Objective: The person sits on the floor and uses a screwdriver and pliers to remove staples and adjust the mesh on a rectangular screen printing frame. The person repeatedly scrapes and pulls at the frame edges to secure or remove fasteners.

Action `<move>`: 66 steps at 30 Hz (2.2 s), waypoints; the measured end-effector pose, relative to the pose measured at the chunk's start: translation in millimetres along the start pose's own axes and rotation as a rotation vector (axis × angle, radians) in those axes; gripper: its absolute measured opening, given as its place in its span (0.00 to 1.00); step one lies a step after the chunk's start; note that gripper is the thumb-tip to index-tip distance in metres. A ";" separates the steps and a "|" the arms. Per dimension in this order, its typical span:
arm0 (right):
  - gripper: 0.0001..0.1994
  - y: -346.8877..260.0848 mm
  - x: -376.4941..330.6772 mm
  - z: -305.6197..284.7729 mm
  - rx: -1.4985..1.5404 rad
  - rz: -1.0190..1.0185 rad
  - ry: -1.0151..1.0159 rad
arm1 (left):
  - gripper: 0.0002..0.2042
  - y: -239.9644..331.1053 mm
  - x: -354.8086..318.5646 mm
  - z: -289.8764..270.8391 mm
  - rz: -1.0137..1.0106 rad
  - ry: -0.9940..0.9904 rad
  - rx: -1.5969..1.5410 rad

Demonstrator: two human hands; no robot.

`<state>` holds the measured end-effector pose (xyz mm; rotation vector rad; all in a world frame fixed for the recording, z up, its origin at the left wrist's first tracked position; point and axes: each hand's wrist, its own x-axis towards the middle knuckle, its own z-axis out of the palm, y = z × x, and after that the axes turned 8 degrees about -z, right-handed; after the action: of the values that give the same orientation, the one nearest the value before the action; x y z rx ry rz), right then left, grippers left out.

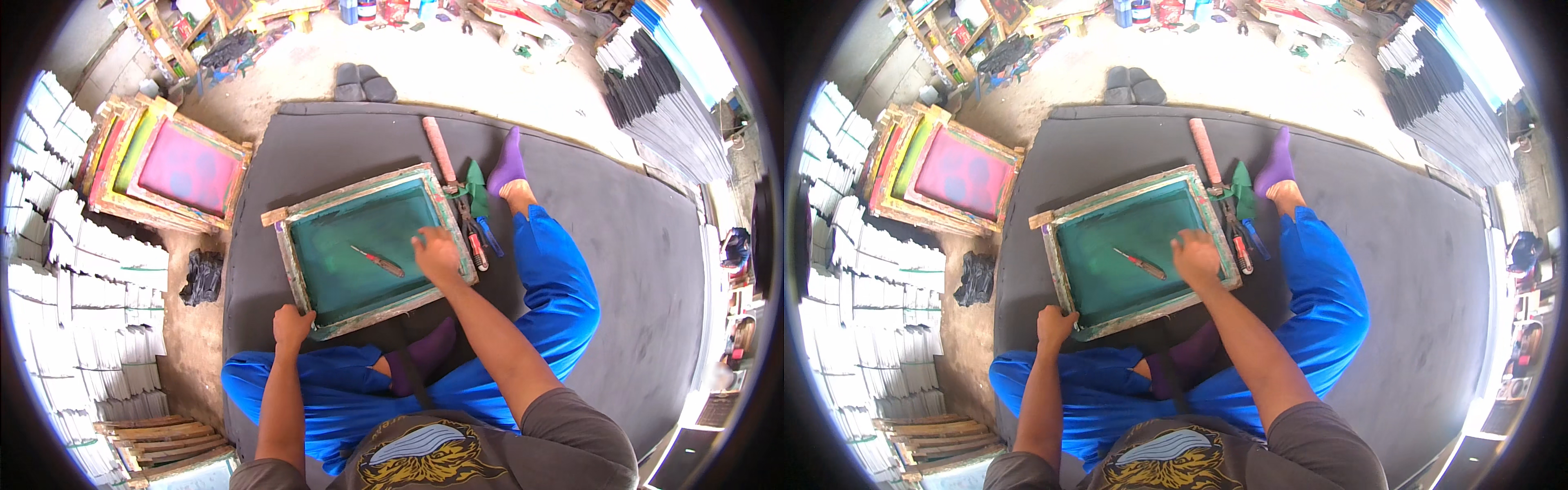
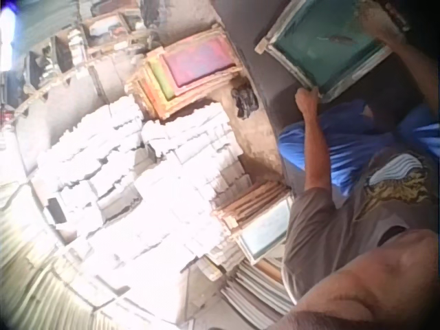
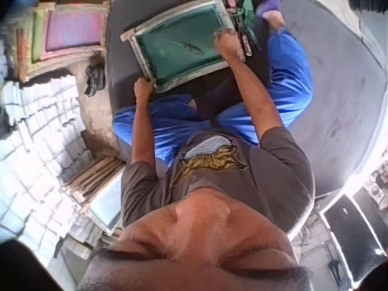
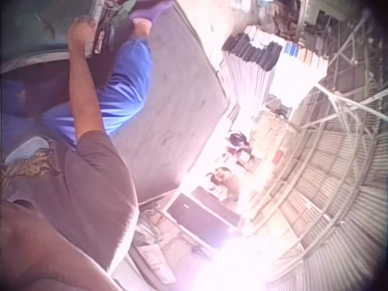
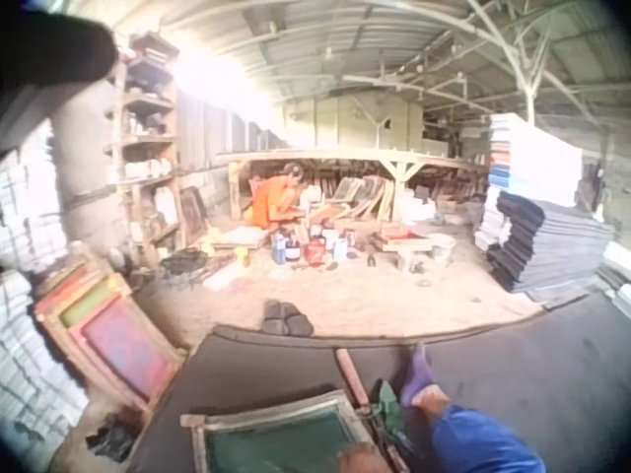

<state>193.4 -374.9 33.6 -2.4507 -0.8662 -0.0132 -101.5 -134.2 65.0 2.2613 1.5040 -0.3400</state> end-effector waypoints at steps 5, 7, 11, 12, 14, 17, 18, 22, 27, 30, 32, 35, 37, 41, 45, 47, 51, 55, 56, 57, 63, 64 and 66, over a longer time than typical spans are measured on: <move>0.20 79.1 23.4 -23.5 -0.185 0.313 0.084 | 0.24 0.9 1.1 4.1 -0.011 -0.006 -0.022; 0.22 95.9 33.1 -26.7 -0.214 0.371 -0.010 | 0.24 3.3 -0.6 3.8 -0.010 -0.005 -0.022; 0.28 103.9 49.5 -25.0 -0.276 0.425 -0.172 | 0.24 -0.6 -3.5 6.0 -0.010 0.003 -0.026; 0.29 108.1 50.2 -26.7 -0.307 0.434 -0.203 | 0.24 5.5 -7.0 1.5 -0.023 -0.020 -0.027; 0.28 112.7 54.7 -26.4 -0.314 0.413 -0.255 | 0.24 1.1 -4.2 4.7 -0.017 -0.002 -0.004; 0.24 148.7 65.0 -20.7 -0.148 0.442 -0.340 | 0.24 1.1 0.0 10.7 -0.014 0.020 -0.047; 0.23 144.0 59.2 -16.7 -0.134 0.362 -0.268 | 0.24 -5.4 -2.3 11.2 -0.017 0.028 -0.073; 0.21 140.5 39.4 -7.0 -0.169 0.189 -0.063 | 0.26 -11.5 -2.3 12.5 0.013 -0.022 -0.172; 0.18 106.3 40.6 -42.7 -0.270 0.204 -0.156 | 0.27 -3.3 -15.8 19.8 -0.013 -0.104 -0.221; 0.18 114.4 35.4 -44.1 -0.319 0.204 -0.174 | 0.27 -2.1 -14.6 14.7 -0.008 -0.144 -0.212; 0.18 129.7 25.6 -39.2 -0.319 0.090 -0.004 | 0.27 -5.0 -10.5 22.6 0.021 -0.106 -0.258; 0.17 132.4 17.9 -37.6 -0.340 -0.004 0.070 | 0.26 -4.0 -9.8 24.1 0.018 -0.090 -0.264; 0.17 115.8 16.6 -45.7 -0.338 -0.042 0.097 | 0.26 -6.5 -10.1 23.7 0.003 -0.098 -0.245; 0.18 47.5 20.8 -47.7 -0.007 0.011 0.092 | 0.28 -2.9 -13.2 18.0 -0.022 -0.103 -0.191; 0.17 -51.9 -0.5 -18.9 0.707 0.146 -0.208 | 0.30 11.4 -26.9 -10.7 -0.093 -0.076 -0.088; 0.15 -103.0 -23.4 3.3 0.885 0.190 -0.390 | 0.28 8.9 -26.5 -7.5 -0.097 -0.018 -0.105; 0.21 -173.2 -66.6 34.2 1.158 0.400 -0.766 | 0.22 3.9 -23.9 3.3 -0.111 -0.016 -0.366; 0.23 -211.0 -80.8 49.1 1.229 0.553 -0.928 | 0.16 -10.6 -14.4 12.5 -0.131 0.056 -0.519; 0.23 -214.4 -81.2 51.0 1.235 0.585 -0.947 | 0.15 -12.4 -12.1 14.5 -0.142 0.051 -0.541; 0.26 -216.4 -79.8 54.7 1.188 0.595 -0.935 | 0.14 -12.3 -10.3 14.4 -0.154 0.048 -0.566; 0.32 -212.7 -71.8 62.4 1.085 0.687 -0.957 | 0.14 -5.6 -0.9 18.8 -0.175 0.018 -0.560; 0.31 -212.5 -71.0 62.3 1.084 0.691 -0.957 | 0.14 -5.3 -0.3 19.7 -0.178 0.021 -0.559; 0.29 -213.0 -69.8 62.7 1.091 0.697 -0.947 | 0.14 -5.7 0.6 19.6 -0.187 0.028 -0.555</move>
<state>3.0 -246.2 70.2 -1.4613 -0.1350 1.5089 -106.2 -140.7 46.2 1.7038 1.5875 0.0586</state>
